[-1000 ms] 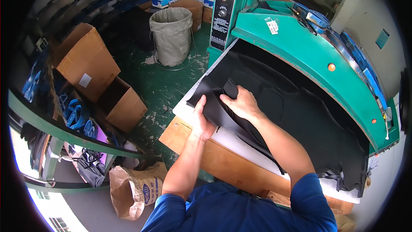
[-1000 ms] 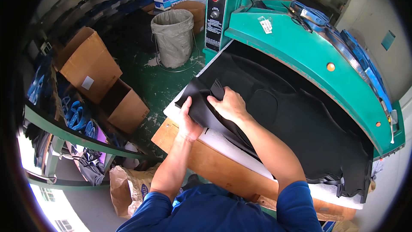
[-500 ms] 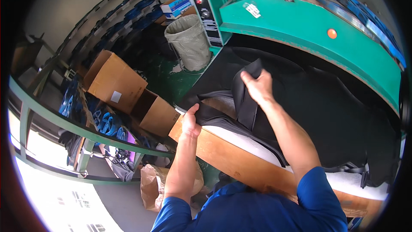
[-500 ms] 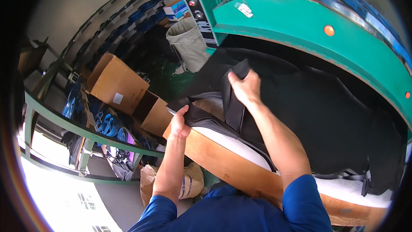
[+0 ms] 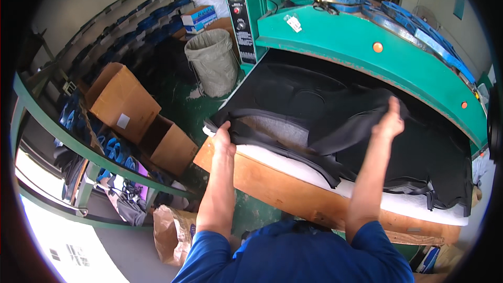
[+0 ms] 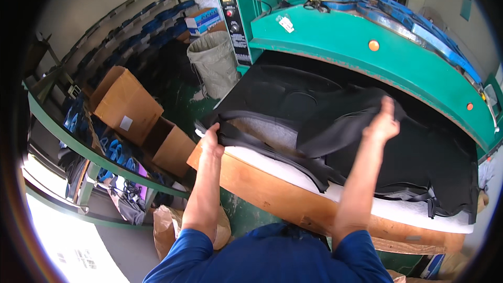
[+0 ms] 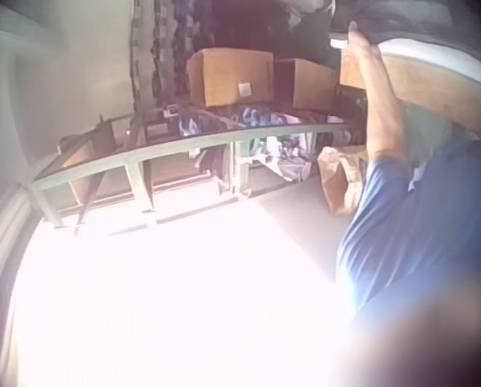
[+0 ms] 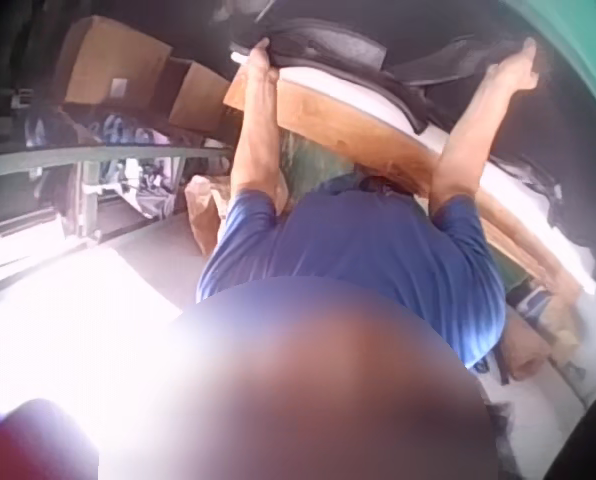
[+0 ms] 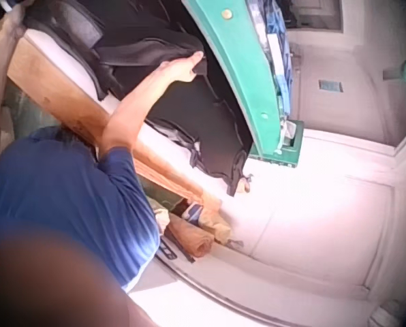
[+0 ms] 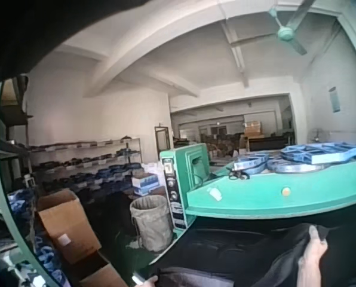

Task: Operate an industrial pressing machine to shape material components and use a screwdriver to wire a power plug.

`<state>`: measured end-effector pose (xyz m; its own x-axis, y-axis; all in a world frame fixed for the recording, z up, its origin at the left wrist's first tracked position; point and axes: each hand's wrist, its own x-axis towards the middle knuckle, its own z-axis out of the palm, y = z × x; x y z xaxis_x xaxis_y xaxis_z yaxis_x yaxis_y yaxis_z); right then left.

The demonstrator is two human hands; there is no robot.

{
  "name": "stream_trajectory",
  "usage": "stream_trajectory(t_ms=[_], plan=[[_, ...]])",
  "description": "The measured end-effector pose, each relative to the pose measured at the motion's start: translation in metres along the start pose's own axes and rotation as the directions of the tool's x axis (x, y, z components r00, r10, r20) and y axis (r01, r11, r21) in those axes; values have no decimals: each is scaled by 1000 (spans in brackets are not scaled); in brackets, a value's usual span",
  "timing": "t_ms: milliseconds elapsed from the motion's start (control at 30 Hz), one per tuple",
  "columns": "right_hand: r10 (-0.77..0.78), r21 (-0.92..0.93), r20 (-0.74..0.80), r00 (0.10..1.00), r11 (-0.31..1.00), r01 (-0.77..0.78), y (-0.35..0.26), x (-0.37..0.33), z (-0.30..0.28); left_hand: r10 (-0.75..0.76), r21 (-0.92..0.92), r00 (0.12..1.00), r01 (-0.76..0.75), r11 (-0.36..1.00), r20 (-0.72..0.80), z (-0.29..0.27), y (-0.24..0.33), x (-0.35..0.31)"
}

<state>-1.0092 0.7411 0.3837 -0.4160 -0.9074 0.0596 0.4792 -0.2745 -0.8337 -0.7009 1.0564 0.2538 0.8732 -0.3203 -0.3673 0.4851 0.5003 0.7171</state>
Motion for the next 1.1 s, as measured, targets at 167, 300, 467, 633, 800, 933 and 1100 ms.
stream_trajectory(t_ms=[167, 300, 467, 633, 800, 933, 1100], plan=[[-262, 244, 177, 949, 946, 215, -101, 31, -25, 308, 588, 913, -99, 803, -267, 49, 2, -40], [-484, 142, 299, 822, 875, 463, -132, 16, 2, 347, 499, 923, -226, 837, -164, 24, -2, -33], [-379, 65, 486, 788, 914, 399, -164, -46, 33, 361, 437, 932, -322, 840, -7, -33, 7, -68], [-120, 106, 795, 595, 993, 59, -202, -139, 6, 564, 619, 817, -506, 601, 121, -135, -7, -135], [88, -39, 956, 278, 984, -176, -137, -348, 17, 666, 991, 745, -107, 76, 30, -347, -17, -180], [173, -251, 956, -236, 899, -359, -87, -529, -9, 532, 906, 769, 423, -6, -356, -475, -6, -227], [304, -501, 805, -510, 809, -308, -13, -695, -80, 307, 803, 810, 566, -187, -500, -559, -27, -253]])
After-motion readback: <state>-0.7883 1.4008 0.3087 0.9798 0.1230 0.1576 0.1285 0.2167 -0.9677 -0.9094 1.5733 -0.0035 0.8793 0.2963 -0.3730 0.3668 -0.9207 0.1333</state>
